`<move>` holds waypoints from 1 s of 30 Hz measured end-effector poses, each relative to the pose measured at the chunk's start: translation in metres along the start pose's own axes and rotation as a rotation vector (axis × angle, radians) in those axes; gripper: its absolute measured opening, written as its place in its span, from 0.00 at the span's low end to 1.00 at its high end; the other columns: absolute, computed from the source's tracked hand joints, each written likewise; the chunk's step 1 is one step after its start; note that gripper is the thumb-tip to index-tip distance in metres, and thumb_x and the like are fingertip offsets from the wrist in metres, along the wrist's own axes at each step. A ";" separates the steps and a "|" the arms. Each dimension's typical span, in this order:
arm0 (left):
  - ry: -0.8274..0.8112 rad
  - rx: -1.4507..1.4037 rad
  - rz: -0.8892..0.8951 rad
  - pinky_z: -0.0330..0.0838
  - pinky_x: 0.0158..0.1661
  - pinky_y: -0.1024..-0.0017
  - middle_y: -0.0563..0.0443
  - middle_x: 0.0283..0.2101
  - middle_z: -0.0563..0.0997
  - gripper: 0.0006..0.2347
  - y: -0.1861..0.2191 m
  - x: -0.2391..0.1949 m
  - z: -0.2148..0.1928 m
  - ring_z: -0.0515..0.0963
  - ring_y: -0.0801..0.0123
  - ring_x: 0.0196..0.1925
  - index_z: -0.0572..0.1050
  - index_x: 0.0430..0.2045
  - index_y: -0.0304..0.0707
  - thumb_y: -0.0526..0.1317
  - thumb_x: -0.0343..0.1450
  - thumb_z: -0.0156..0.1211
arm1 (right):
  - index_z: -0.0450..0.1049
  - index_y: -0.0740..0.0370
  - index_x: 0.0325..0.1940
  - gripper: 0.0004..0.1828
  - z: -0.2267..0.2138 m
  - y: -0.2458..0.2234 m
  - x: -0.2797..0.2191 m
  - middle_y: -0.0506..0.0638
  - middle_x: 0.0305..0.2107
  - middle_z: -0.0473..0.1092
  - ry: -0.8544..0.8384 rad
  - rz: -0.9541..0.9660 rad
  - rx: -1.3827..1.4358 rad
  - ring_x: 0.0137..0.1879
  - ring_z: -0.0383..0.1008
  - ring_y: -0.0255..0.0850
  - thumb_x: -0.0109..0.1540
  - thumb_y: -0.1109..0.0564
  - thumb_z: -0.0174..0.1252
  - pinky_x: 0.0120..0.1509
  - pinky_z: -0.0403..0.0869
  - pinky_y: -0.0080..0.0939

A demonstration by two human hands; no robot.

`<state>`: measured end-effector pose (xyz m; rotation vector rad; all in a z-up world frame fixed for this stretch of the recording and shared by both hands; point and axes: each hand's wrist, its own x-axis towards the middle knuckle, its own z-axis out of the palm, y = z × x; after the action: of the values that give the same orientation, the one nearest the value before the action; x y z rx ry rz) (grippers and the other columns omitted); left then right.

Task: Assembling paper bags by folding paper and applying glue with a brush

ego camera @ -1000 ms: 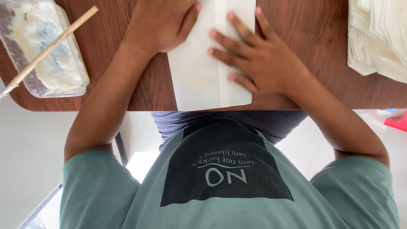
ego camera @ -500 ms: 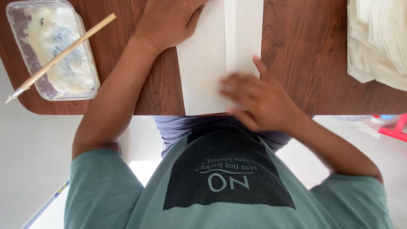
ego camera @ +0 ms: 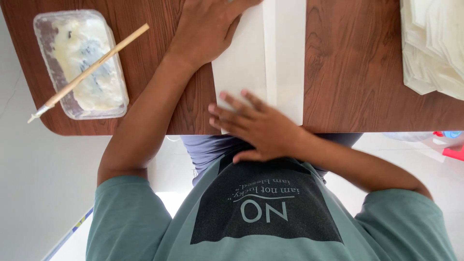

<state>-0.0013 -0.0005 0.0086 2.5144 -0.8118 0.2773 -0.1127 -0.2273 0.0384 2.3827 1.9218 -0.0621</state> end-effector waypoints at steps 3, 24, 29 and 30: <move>0.035 0.085 0.036 0.69 0.49 0.50 0.39 0.62 0.73 0.20 0.001 0.003 -0.004 0.73 0.46 0.62 0.72 0.63 0.48 0.27 0.76 0.58 | 0.43 0.55 0.83 0.53 -0.004 -0.012 -0.006 0.52 0.79 0.38 0.028 -0.077 0.308 0.84 0.27 0.49 0.66 0.16 0.27 0.83 0.27 0.60; 0.047 0.041 -0.015 0.60 0.58 0.43 0.35 0.62 0.74 0.13 0.009 0.000 -0.013 0.72 0.41 0.63 0.78 0.56 0.39 0.44 0.83 0.51 | 0.80 0.58 0.61 0.21 -0.030 0.011 -0.107 0.51 0.62 0.75 0.179 0.856 0.018 0.68 0.72 0.55 0.73 0.43 0.59 0.72 0.45 0.87; 0.084 0.202 0.047 0.67 0.62 0.45 0.39 0.70 0.63 0.16 0.025 -0.016 -0.037 0.68 0.43 0.69 0.77 0.61 0.39 0.48 0.84 0.61 | 0.85 0.61 0.48 0.06 -0.055 0.011 -0.065 0.51 0.54 0.77 0.535 0.769 0.043 0.56 0.74 0.51 0.71 0.57 0.67 0.75 0.60 0.58; 0.089 0.214 0.022 0.67 0.62 0.45 0.39 0.70 0.63 0.16 0.033 -0.023 -0.049 0.68 0.43 0.69 0.77 0.61 0.39 0.48 0.84 0.61 | 0.85 0.61 0.48 0.06 -0.068 0.013 -0.050 0.51 0.54 0.77 0.536 0.742 0.051 0.56 0.74 0.51 0.71 0.57 0.67 0.75 0.60 0.58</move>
<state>-0.0417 0.0117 0.0561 2.6693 -0.8128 0.5043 -0.1119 -0.2728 0.1112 3.2049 1.0143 0.6281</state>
